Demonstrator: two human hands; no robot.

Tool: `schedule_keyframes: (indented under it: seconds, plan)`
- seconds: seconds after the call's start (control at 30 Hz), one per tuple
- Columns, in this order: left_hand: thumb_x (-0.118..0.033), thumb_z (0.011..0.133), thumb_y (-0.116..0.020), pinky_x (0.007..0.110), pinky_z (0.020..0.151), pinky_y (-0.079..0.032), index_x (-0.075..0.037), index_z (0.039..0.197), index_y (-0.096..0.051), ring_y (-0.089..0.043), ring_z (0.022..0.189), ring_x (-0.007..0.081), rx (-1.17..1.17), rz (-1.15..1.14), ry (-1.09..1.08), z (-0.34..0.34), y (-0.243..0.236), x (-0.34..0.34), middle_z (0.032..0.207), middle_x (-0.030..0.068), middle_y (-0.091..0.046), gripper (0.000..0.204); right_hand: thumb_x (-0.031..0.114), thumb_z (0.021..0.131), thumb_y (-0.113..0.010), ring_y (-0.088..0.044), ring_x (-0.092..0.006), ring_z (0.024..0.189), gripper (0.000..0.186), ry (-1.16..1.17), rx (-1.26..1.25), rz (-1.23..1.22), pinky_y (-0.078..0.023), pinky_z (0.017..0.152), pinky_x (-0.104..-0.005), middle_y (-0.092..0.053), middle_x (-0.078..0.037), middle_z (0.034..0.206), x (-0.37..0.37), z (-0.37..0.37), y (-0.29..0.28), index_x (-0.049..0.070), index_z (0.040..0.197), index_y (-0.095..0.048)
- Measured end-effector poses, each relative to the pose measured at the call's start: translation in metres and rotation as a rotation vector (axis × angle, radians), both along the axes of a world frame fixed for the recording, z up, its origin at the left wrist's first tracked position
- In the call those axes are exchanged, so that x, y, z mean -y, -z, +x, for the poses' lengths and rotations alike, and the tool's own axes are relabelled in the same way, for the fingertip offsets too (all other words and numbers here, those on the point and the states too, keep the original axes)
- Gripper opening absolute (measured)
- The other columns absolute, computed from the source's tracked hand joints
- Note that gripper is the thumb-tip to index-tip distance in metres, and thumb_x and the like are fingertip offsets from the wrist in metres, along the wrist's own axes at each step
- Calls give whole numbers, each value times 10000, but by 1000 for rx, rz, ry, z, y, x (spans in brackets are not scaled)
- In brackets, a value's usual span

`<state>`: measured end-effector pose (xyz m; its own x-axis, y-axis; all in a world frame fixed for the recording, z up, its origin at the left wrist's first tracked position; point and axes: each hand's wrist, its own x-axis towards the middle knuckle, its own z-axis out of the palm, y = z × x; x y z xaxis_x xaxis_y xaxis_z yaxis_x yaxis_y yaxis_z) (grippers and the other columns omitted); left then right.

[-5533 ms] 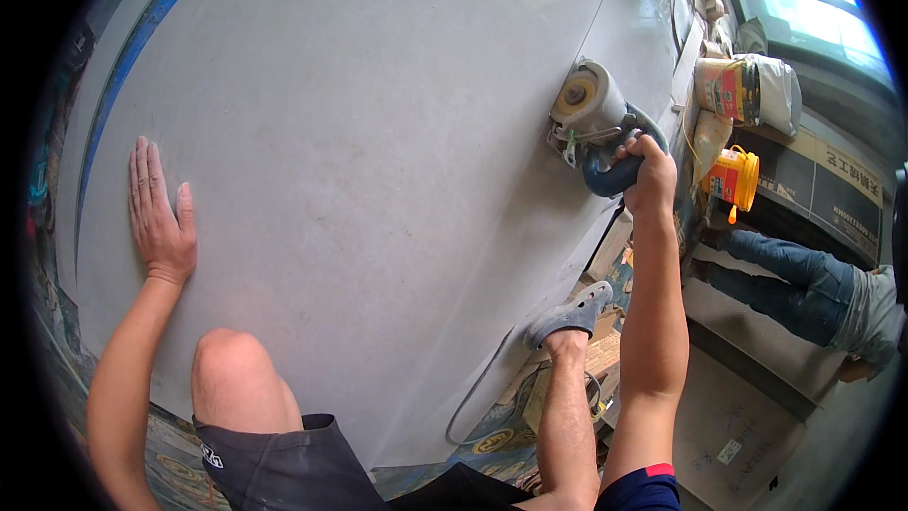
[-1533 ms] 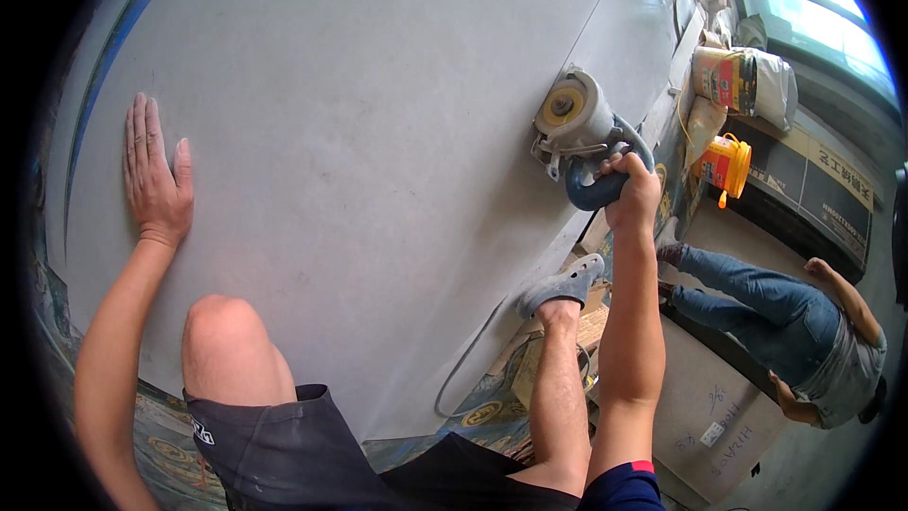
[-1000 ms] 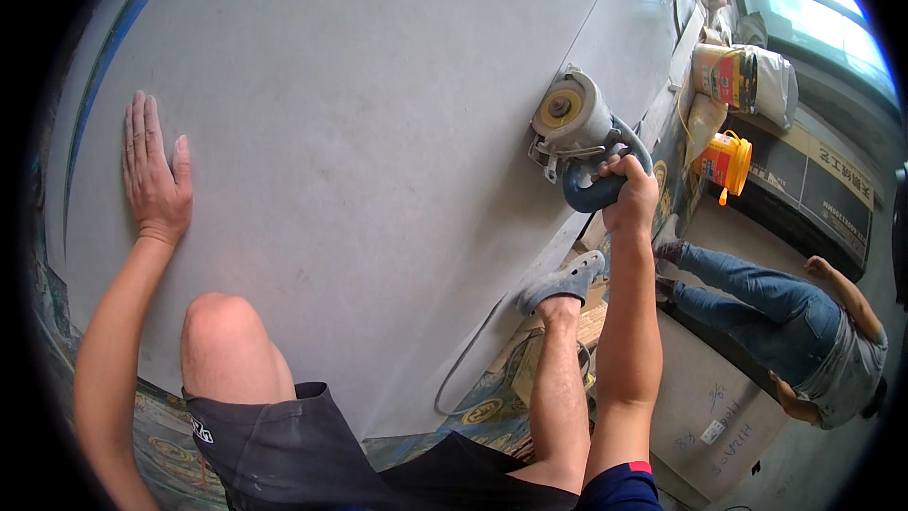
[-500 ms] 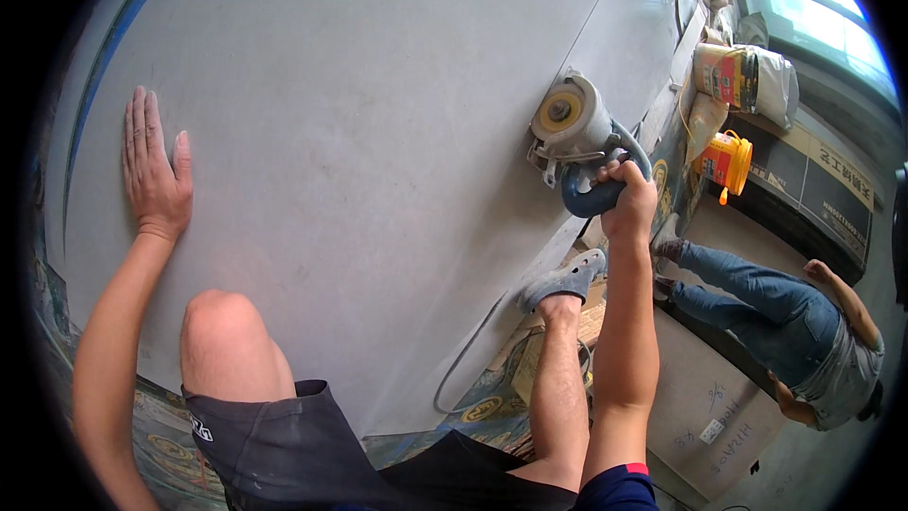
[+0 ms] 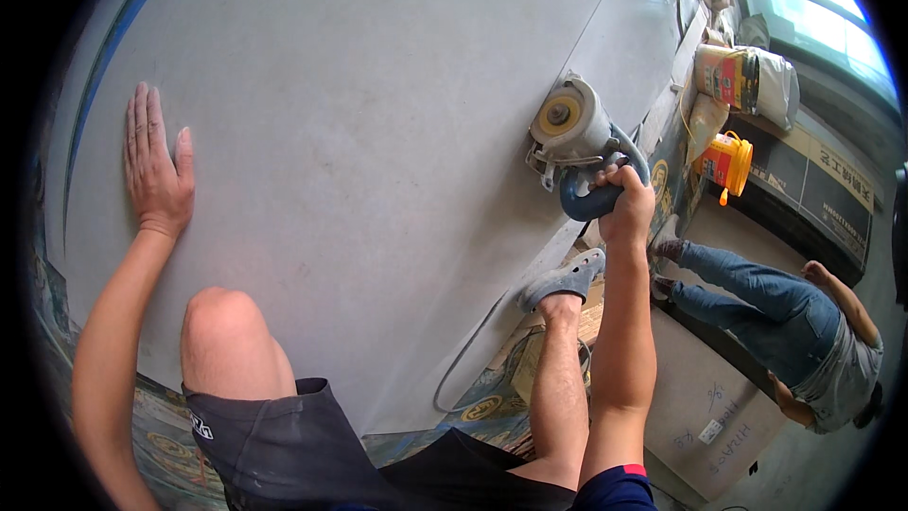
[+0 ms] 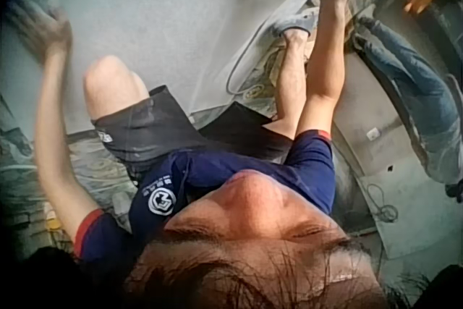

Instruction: The person uses a circular saw to cut straight and angled lines into large ceramic tiles while kneeling on the floor.

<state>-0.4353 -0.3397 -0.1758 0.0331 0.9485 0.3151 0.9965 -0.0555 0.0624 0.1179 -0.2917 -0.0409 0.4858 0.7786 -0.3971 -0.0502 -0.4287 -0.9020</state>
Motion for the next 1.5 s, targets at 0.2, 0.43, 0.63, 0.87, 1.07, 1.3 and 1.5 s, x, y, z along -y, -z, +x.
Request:
schedule_keyframes:
  seconds: [0.2,0.43,0.63,0.87,1.07,1.3,1.5]
  plan:
    - [-339,1014,-424,407,1221,-182,-24,1542,-254,-236,1486,312,-19,8,0,0,-1,2,1603,150,-262,638,-27,726,-518,-547,-187,629,126,-8,7,-4,-495,613,-315,-558,-64,713,3,0,1,-6,839,-570]
    - [-338,1015,-424,408,1218,-189,-25,1542,-253,-238,1485,312,-13,13,-2,1,-4,0,1601,150,-266,636,-25,726,-519,-550,-185,629,119,-26,23,-1,-487,618,-306,-558,-65,699,6,4,2,-6,831,-571]
    - [-343,1016,-421,409,1217,-191,-24,1541,-256,-242,1484,313,-17,12,-3,0,-4,1,1600,152,-269,636,-31,723,-519,-554,-195,624,116,-6,4,-7,-495,603,-324,-557,-71,698,9,-1,1,-2,830,-554]
    - [-347,1016,-418,409,1218,-188,-22,1539,-261,-242,1483,315,-5,11,-7,1,-2,-2,1599,154,-270,636,-33,721,-524,-555,-205,620,168,-1,-20,-5,-497,585,-333,-547,-71,700,13,1,1,-4,885,-543]
    - [-358,1017,-410,407,1222,-180,-29,1543,-254,-235,1486,310,-34,1,-9,-4,2,-2,1602,149,-265,640,-33,716,-519,-556,-208,614,167,9,-21,-10,-500,566,-343,-547,-76,703,16,1,2,1,878,-538]
    - [-370,1021,-395,401,1227,-175,-42,1549,-243,-231,1488,298,-36,19,-10,-1,1,-3,1607,135,-258,640,-34,715,-512,-552,-210,616,160,14,-12,-18,-503,575,-346,-548,-77,706,22,-4,-3,5,868,-539]
    - [-353,1018,-413,403,1225,-179,-34,1544,-252,-236,1486,300,-17,23,-3,0,0,-4,1603,139,-264,636,-29,717,-509,-551,-201,617,150,6,-38,-24,-501,576,-342,-545,-67,709,26,-5,-5,8,858,-541]
